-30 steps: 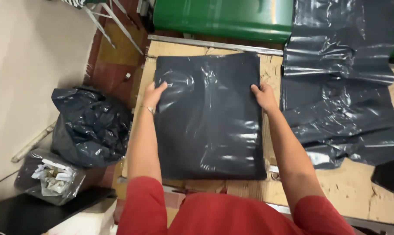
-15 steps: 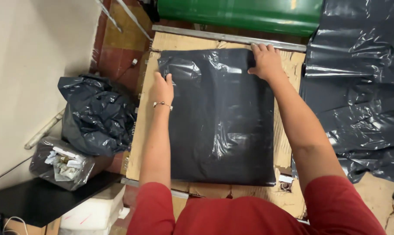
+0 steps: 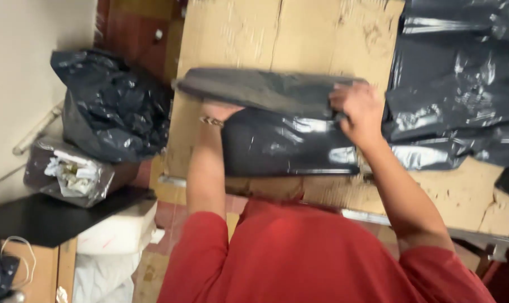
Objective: Folding black plastic bags and placing them into a storage crate
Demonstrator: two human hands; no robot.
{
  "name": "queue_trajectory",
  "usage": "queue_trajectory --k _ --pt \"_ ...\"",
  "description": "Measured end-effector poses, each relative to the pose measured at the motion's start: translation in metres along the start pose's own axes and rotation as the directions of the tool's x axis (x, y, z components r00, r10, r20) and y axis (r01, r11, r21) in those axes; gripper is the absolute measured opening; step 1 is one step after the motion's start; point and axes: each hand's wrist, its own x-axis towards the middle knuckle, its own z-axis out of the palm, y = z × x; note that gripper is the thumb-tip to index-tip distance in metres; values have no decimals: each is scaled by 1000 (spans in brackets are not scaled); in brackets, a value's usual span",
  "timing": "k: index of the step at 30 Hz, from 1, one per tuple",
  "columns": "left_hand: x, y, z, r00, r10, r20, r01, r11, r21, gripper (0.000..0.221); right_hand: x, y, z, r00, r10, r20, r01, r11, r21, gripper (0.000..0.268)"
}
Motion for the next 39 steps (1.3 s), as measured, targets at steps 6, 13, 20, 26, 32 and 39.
queue_trajectory --k 6,13,20,26,32,39 --pt "-46 18 -34 834 361 -416 -179 892 415 78 -118 -48 20 996 53 77 -53 999 -1 7" --pt "-95 -27 -12 548 836 4 -173 109 979 57 -162 -53 33 972 135 192 -92 971 -219 38" --pt "-189 -115 -11 752 50 657 18 -998 56 62 -150 -90 38 946 181 268 -82 936 -342 69" --pt "-167 -121 -27 721 -281 634 -275 -955 -111 16 -125 -171 156 931 -93 354 120 991 -55 105" --pt "-143 -147 103 922 -382 66 -338 -709 619 46 -156 -200 125 983 -69 169 2 928 372 33" --pt "-15 -25 -53 852 -523 -13 67 85 994 98 -181 -168 109 334 747 575 -698 -214 683 24"
